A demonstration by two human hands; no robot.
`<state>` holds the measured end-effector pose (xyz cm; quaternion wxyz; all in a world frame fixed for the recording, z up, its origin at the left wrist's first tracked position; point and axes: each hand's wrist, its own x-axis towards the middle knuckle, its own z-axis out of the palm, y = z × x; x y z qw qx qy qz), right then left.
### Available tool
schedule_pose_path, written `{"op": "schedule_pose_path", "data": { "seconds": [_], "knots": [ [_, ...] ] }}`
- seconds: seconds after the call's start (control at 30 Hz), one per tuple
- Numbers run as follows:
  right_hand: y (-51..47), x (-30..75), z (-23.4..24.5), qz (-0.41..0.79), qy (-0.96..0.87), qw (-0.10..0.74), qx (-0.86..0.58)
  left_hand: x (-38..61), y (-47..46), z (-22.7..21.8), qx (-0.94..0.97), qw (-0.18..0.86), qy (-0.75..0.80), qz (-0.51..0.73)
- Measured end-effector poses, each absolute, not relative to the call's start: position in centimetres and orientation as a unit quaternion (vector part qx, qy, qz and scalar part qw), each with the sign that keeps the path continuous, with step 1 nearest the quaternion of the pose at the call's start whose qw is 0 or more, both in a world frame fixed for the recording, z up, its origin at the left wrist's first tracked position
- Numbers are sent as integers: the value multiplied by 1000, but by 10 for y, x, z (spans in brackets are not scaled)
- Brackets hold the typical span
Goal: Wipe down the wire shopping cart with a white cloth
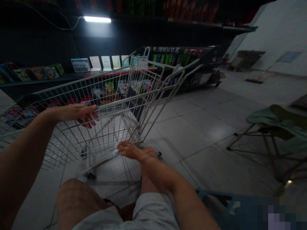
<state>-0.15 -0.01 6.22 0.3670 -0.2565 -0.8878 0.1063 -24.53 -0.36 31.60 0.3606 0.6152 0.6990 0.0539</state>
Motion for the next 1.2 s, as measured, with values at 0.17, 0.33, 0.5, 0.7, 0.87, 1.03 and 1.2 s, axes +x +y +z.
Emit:
{"op": "schedule_pose_path", "data": {
  "seconds": [0.17,0.33,0.5,0.7,0.87,1.03,1.2],
  "knots": [
    [92,38,136,-31,-919,368,-139,-245,-5,317,621,369,689,61],
    [138,69,211,-221,-757,554,-265,-243,-7,319,634,368,677,64],
    [116,33,146,-231,-720,604,-254,-240,-10,322,638,352,683,57],
    [89,22,95,-171,-848,467,-184,-240,-10,325,645,342,681,61],
    [127,81,206,-207,-729,602,-251,-247,-12,325,626,364,687,61],
    [169,87,245,-247,-630,647,-352,-259,-12,321,624,365,687,66],
    [136,46,174,-235,-681,622,-308,-268,-15,321,623,356,694,61]
  ]
}}
